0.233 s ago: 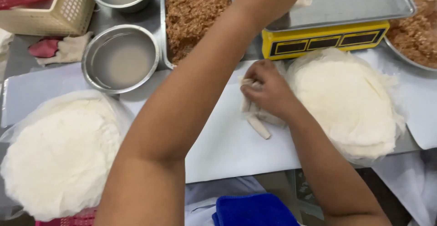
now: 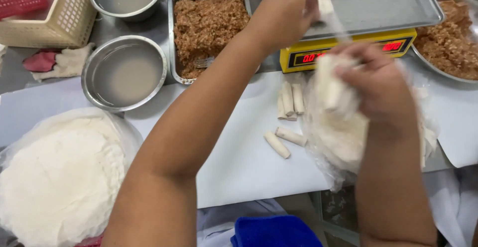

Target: Rolling spring rolls with meat filling and placing them into plastic bags for packaging.

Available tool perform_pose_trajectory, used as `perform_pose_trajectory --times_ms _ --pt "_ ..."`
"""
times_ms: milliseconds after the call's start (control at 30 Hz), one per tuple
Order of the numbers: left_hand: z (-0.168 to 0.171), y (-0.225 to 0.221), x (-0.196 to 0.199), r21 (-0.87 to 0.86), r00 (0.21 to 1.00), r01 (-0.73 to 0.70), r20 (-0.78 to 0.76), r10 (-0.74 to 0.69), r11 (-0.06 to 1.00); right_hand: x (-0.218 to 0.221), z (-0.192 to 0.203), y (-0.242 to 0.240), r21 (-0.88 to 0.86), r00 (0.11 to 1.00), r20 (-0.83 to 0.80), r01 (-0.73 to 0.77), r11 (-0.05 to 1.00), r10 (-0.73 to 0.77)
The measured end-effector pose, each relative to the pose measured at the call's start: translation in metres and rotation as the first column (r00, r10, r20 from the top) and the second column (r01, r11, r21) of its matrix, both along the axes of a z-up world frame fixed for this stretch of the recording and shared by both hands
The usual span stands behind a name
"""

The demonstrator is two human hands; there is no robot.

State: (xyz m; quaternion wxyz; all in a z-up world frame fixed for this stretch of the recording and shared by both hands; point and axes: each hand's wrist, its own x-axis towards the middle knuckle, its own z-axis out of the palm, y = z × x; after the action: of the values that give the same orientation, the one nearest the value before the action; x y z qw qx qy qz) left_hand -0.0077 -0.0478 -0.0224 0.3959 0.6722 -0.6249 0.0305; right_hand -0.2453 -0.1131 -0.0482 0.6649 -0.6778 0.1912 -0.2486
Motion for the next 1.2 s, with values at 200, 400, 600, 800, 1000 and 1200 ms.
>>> perform_pose_trajectory --times_ms 200,400,600,800,1000,1200 --pt "-0.034 0.076 -0.068 0.395 0.864 0.111 0.414 -0.285 0.912 0.042 0.078 -0.049 -0.549 0.816 -0.301 0.276 0.789 -0.494" --pt "-0.054 0.2 -0.115 0.224 0.832 0.332 0.388 -0.397 0.916 0.137 0.054 -0.078 -0.55 0.827 -0.5 -0.074 0.832 -0.258" --pt "-0.041 0.317 -0.098 0.18 0.98 0.103 0.148 -0.131 0.978 0.16 0.041 -0.092 -0.549 0.721 -0.62 -0.116 0.828 -0.31" --pt "-0.021 0.388 -0.096 0.073 0.955 -0.295 0.03 0.294 0.953 0.121 -0.034 -0.225 -0.715 0.793 -0.539 -0.253 0.652 -0.283" --pt "-0.039 0.412 -0.099 -0.021 0.913 -0.406 0.038 0.407 0.914 0.042 -0.012 -0.236 -0.795 0.709 -0.581 -0.389 0.465 -0.4" --pt "-0.041 0.407 -0.1 -0.159 0.916 -0.351 0.148 0.374 0.923 0.001 0.002 -0.238 -0.76 0.764 -0.568 -0.343 0.551 -0.307"
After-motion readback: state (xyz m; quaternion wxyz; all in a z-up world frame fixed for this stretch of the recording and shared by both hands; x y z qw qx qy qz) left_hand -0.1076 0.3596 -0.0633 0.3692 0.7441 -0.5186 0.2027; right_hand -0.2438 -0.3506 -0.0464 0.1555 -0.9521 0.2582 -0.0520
